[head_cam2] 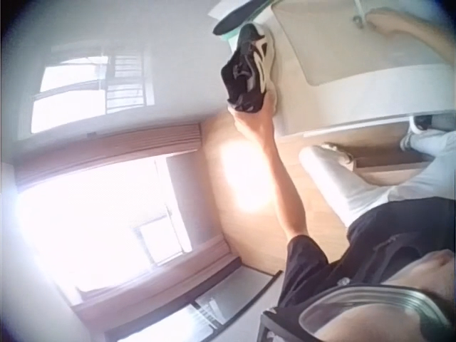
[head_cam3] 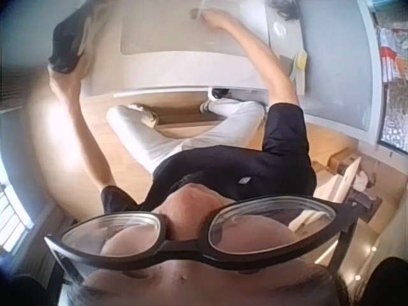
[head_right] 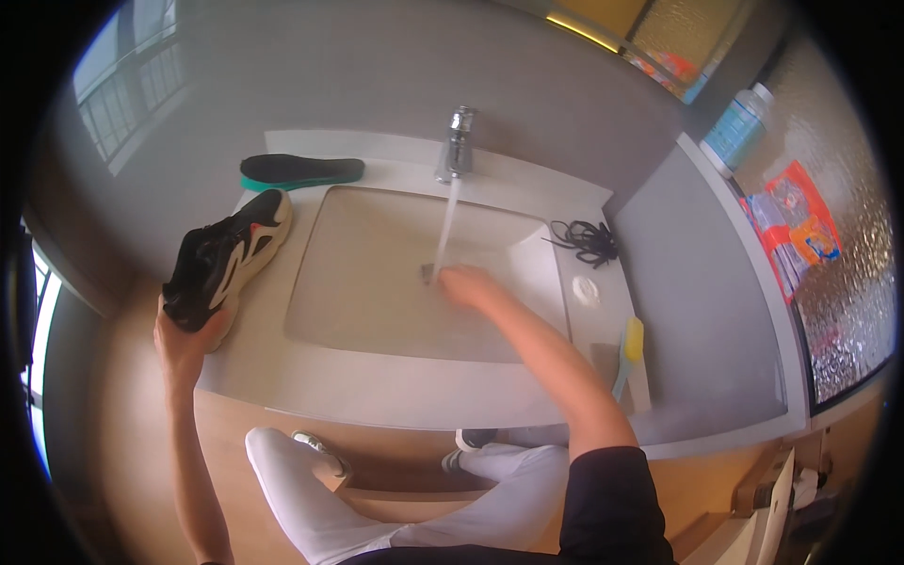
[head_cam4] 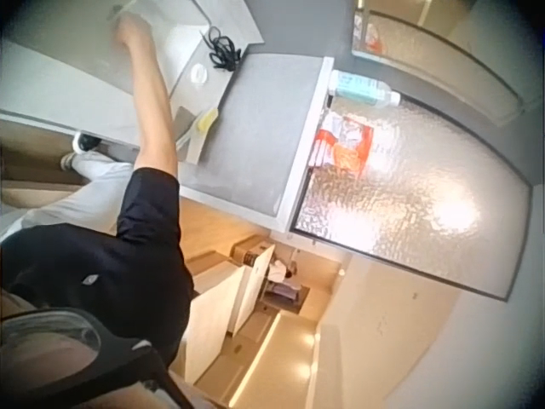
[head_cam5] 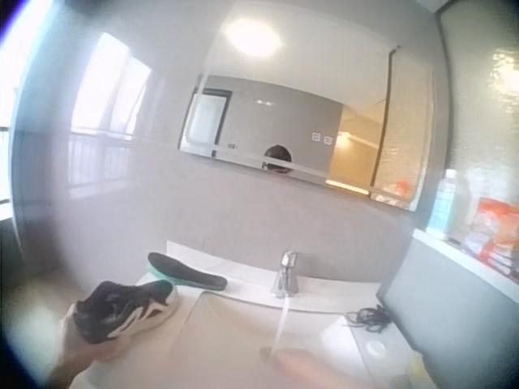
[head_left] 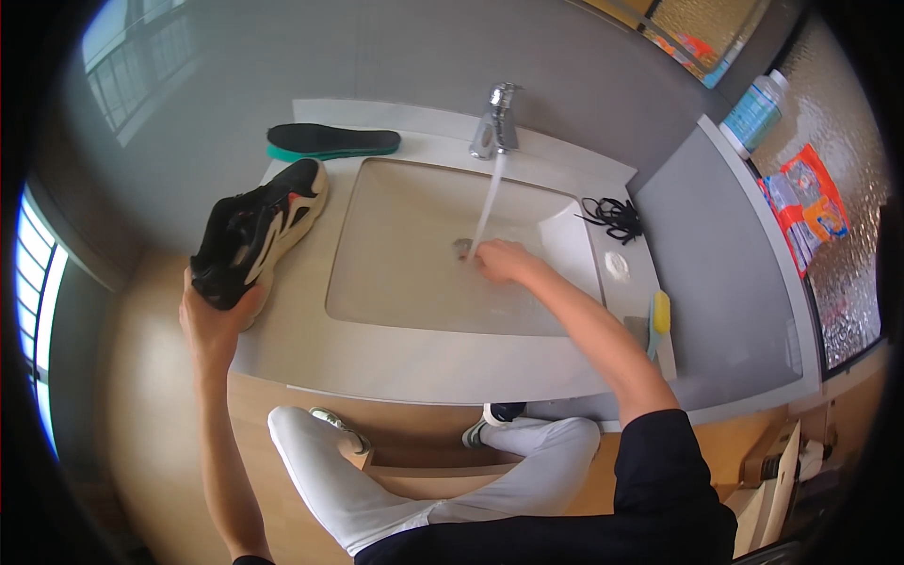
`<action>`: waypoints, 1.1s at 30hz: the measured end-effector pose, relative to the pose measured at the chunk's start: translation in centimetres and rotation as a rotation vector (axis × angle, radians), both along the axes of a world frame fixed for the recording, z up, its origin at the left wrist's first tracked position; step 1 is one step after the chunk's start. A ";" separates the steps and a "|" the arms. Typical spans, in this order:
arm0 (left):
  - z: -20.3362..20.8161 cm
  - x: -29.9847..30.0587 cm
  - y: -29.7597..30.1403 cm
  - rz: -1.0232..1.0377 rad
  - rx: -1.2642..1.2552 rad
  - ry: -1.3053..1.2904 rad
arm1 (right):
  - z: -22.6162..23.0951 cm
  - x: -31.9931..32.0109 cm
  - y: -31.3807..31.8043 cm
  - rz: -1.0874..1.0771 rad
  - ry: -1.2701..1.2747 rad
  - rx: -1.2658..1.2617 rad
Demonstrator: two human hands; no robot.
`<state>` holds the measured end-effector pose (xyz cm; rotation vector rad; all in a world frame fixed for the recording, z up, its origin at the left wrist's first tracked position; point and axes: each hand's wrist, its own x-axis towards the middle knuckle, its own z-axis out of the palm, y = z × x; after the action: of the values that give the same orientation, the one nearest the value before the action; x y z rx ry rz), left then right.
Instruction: The person cleans a shoe in a sink using a brush and water. The person removes the insole, rinses the shoe under a running tap, and scrubs various parts of the shoe exterior with a brush.
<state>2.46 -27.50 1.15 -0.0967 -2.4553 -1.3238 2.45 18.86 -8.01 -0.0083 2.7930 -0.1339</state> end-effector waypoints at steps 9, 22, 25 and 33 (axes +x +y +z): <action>-0.3 -0.4 -0.5 -0.062 -0.011 0.032 | -0.7 -0.6 1.5 -0.030 0.038 -0.077; 0.0 -0.2 -0.4 -0.082 -0.018 0.073 | 17.3 -7.5 4.2 -0.149 1.158 -0.388; -0.2 -0.2 -0.3 -0.086 -0.026 0.071 | 18.1 -7.7 3.0 0.040 1.094 -0.172; 0.0 -0.1 -1.0 -0.076 -0.037 0.069 | 15.9 -4.9 0.6 -0.013 1.063 -0.195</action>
<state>2.41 -28.52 1.11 -0.2424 -2.4402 -1.2846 -2.45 19.45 7.85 -0.1500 3.8183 -0.5413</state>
